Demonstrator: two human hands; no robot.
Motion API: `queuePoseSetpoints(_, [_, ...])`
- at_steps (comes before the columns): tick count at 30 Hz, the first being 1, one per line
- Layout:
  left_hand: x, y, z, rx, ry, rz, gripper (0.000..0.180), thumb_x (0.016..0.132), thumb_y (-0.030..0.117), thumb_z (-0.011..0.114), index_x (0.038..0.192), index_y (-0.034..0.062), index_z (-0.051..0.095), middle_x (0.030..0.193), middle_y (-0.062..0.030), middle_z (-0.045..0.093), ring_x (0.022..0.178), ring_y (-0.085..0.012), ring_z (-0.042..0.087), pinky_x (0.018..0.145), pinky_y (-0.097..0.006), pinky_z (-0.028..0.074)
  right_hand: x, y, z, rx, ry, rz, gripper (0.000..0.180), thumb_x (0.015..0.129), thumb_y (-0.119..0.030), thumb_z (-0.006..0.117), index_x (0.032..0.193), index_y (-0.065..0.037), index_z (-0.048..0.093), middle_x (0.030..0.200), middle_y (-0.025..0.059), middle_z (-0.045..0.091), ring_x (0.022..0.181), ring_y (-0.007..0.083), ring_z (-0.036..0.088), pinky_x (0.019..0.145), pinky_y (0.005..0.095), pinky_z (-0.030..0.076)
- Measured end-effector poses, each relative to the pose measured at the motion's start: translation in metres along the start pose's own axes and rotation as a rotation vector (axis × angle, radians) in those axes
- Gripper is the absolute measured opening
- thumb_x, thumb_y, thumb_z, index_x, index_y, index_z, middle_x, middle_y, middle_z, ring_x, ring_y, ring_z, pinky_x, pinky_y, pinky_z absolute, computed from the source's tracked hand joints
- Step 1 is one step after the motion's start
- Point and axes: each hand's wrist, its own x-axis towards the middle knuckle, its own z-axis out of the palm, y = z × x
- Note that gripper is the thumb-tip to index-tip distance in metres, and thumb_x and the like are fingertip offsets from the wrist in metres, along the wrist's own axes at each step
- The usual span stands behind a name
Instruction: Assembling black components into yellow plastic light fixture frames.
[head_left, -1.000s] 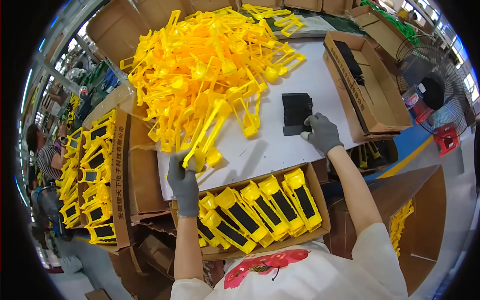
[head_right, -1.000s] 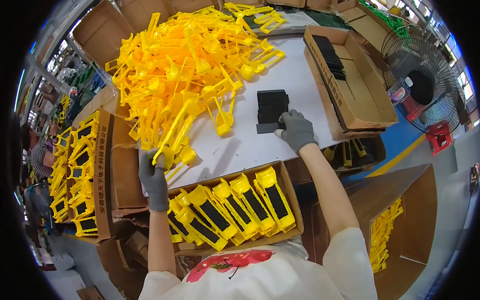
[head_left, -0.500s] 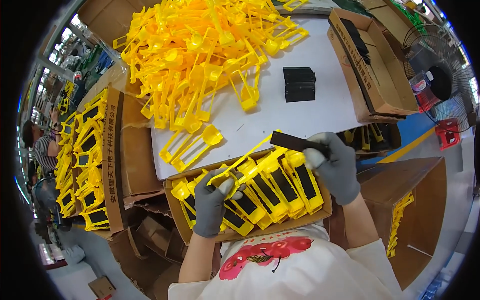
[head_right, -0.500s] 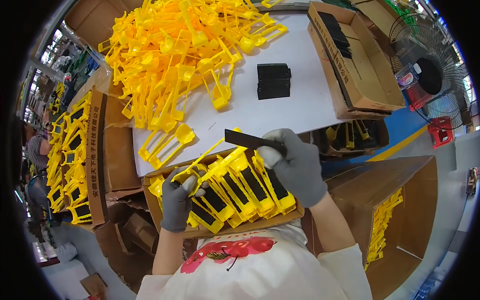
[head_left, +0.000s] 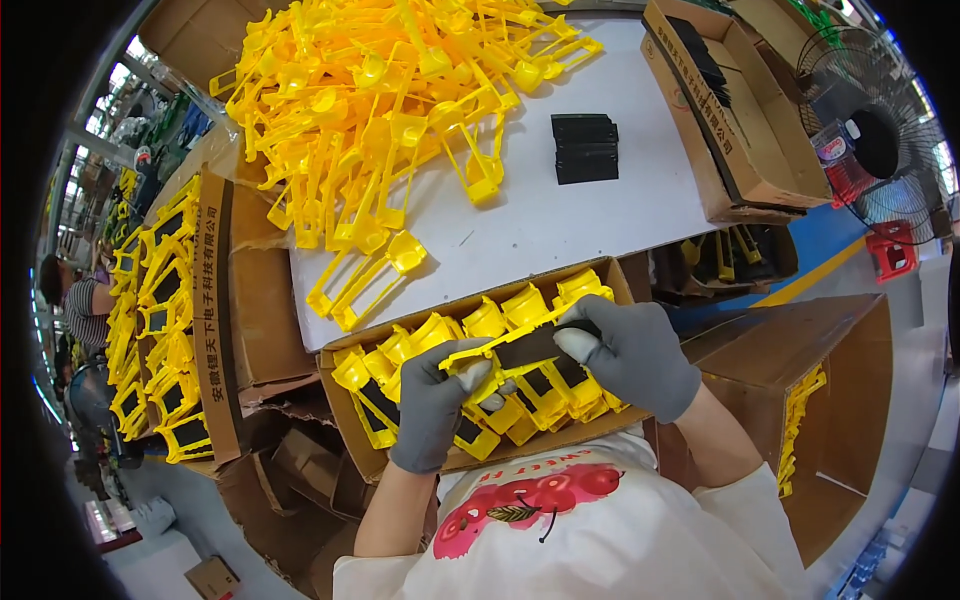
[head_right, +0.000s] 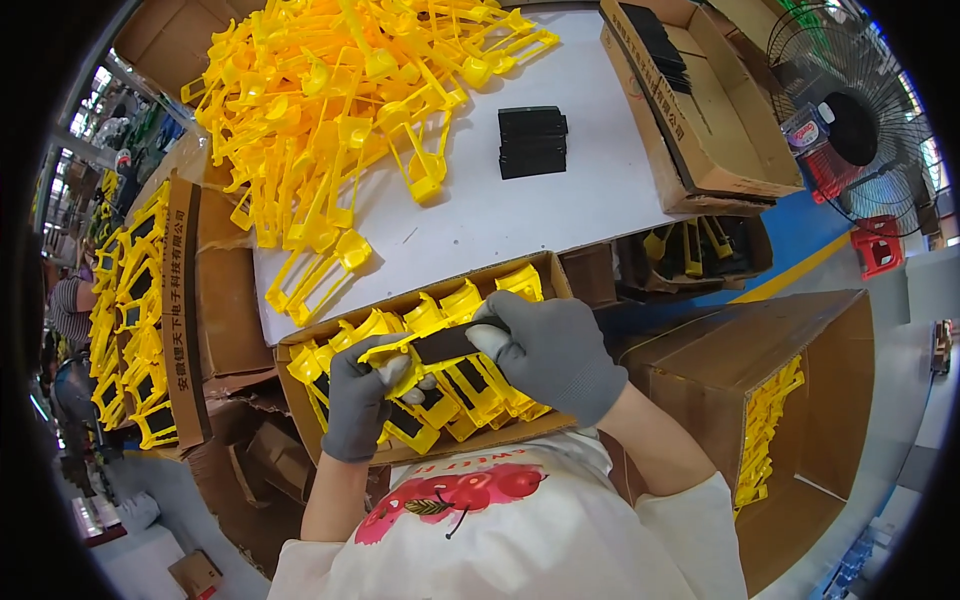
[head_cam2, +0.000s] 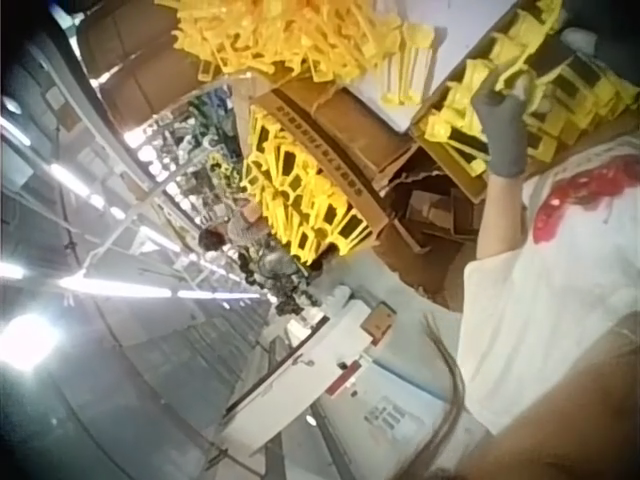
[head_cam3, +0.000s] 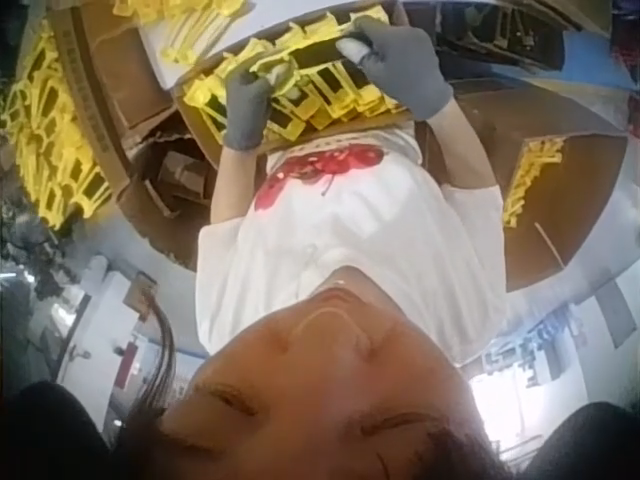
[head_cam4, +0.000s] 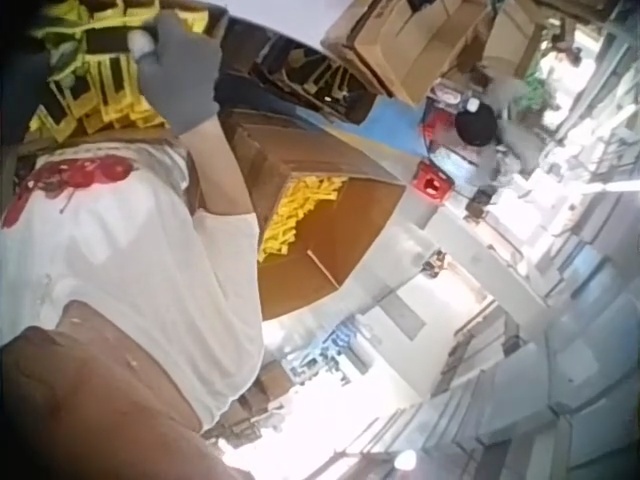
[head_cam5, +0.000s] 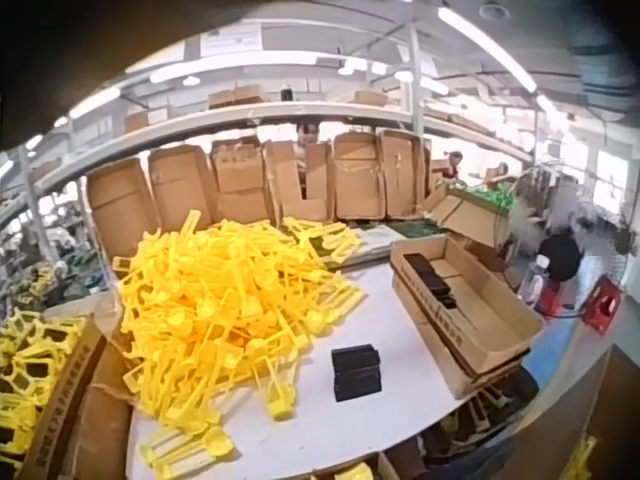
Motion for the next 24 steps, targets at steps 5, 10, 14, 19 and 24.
queuePoseSetpoints(5, [0.000, 0.000, 0.006, 0.007, -0.004, -0.001, 0.026, 0.087, 0.000, 0.061, 0.113, -0.0051, 0.063, 0.092, -0.0122, 0.065, 0.074, -0.0229, 0.070, 0.058, -0.026, 0.056, -0.001, 0.004, 0.008, -0.025, 0.028, 0.002, 0.019, 0.087, -0.024, 0.068, 0.091, -0.006, 0.063, 0.070, 0.0144, 0.064, 0.060, 0.0299, 0.064, 0.055, 0.0329, 0.049])
queuePoseSetpoints(10, [0.001, 0.000, 0.017, 0.157, 0.078, -0.006, 0.024, 0.086, 0.000, 0.066, 0.110, -0.0046, 0.065, 0.088, -0.0102, 0.066, 0.071, -0.0185, 0.068, 0.056, -0.024, 0.053, -0.012, 0.005, 0.018, -0.205, 0.090, 0.159, 0.043, 0.083, -0.047, 0.067, 0.109, -0.013, 0.057, 0.069, 0.0072, 0.063, 0.063, 0.0247, 0.066, 0.053, 0.0365, 0.049])
queuePoseSetpoints(14, [-0.008, 0.003, 0.003, 0.214, 0.037, 0.035, 0.021, 0.085, -0.001, 0.067, 0.105, -0.0045, 0.066, 0.085, -0.0096, 0.068, 0.069, -0.0147, 0.068, 0.054, -0.021, 0.051, -0.015, 0.009, -0.003, -0.318, 0.245, -0.004, 0.063, 0.079, -0.049, 0.071, 0.126, -0.011, 0.054, 0.086, 0.0108, 0.066, 0.081, 0.0227, 0.067, 0.067, 0.0358, 0.052])
queuePoseSetpoints(19, [-0.011, 0.001, -0.005, 0.319, -0.049, -0.094, 0.020, 0.085, -0.001, 0.067, 0.104, -0.0037, 0.067, 0.084, -0.0076, 0.068, 0.068, -0.0121, 0.067, 0.052, -0.018, 0.050, -0.041, 0.032, 0.022, 0.356, -0.143, 0.259, 0.027, 0.080, -0.015, 0.075, 0.101, -0.003, 0.065, 0.080, 0.0083, 0.067, 0.070, 0.0088, 0.062, 0.064, 0.0247, 0.050])
queuePoseSetpoints(24, [-0.012, -0.002, -0.007, 0.353, -0.083, -0.168, 0.019, 0.084, 0.001, 0.069, 0.103, -0.0020, 0.067, 0.079, -0.0051, 0.066, 0.064, -0.0101, 0.065, 0.050, -0.018, 0.048, -0.066, 0.017, 0.034, 0.115, -0.045, 0.260, 0.026, 0.080, -0.032, 0.076, 0.088, -0.008, 0.067, 0.068, 0.0098, 0.065, 0.059, 0.0257, 0.065, 0.055, 0.0335, 0.050])
